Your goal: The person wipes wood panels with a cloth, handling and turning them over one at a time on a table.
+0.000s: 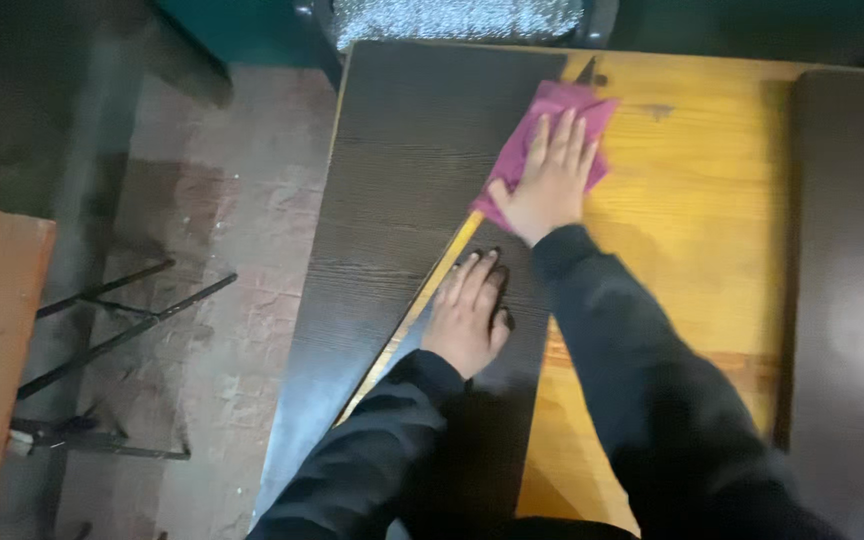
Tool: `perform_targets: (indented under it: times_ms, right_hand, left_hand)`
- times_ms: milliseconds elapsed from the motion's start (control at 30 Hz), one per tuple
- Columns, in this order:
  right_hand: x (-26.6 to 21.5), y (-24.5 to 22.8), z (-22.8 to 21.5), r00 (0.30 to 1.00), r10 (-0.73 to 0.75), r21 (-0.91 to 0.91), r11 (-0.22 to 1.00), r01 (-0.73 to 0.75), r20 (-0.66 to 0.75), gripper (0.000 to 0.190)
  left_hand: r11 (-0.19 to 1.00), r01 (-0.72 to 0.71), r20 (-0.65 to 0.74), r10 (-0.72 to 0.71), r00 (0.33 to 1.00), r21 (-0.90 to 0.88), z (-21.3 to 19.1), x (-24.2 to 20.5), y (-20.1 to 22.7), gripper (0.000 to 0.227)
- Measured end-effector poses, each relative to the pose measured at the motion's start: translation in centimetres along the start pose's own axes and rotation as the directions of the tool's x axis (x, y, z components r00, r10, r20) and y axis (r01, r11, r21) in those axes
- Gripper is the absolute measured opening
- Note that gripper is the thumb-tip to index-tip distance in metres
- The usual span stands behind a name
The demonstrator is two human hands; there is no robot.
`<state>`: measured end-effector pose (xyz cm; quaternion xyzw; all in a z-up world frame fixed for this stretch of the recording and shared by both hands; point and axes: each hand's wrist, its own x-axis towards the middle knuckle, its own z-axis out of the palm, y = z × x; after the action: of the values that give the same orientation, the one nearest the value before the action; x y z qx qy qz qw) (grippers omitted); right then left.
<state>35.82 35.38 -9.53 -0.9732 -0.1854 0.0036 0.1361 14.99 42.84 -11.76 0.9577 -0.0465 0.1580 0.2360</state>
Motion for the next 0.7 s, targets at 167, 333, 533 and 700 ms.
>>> perform_targets:
  times_ms: [167,333,533,700]
  right_hand:
    - [4.7,1.8,0.4,0.998,-0.006,-0.082,0.997,0.012,0.07,0.101]
    - [2.9,0.5,-1.2,0.986,0.053,-0.166,0.986,-0.026,0.16,0.092]
    - [4.1,1.8,-1.6,0.982,-0.064,-0.093,0.992,0.081,0.175,0.091]
    - [5.3,3.5,1.1,0.992,-0.126,-0.007,0.992,0.126,-0.004,0.095]
  left_hand:
    - [0.999,0.01,0.027,-0.009,1.0,-0.053,-1.1,0.4,0.4,0.058]
    - [0.999,0.01,0.019,-0.01,1.0,-0.041,-1.5,0.8,0.6,0.056]
    - [1.0,0.024,0.038,-0.023,0.999,-0.008,-1.4,0.5,0.6,0.06]
    - [0.995,0.018,0.0,-0.018,1.0,-0.098,-1.3,0.6,0.4,0.057]
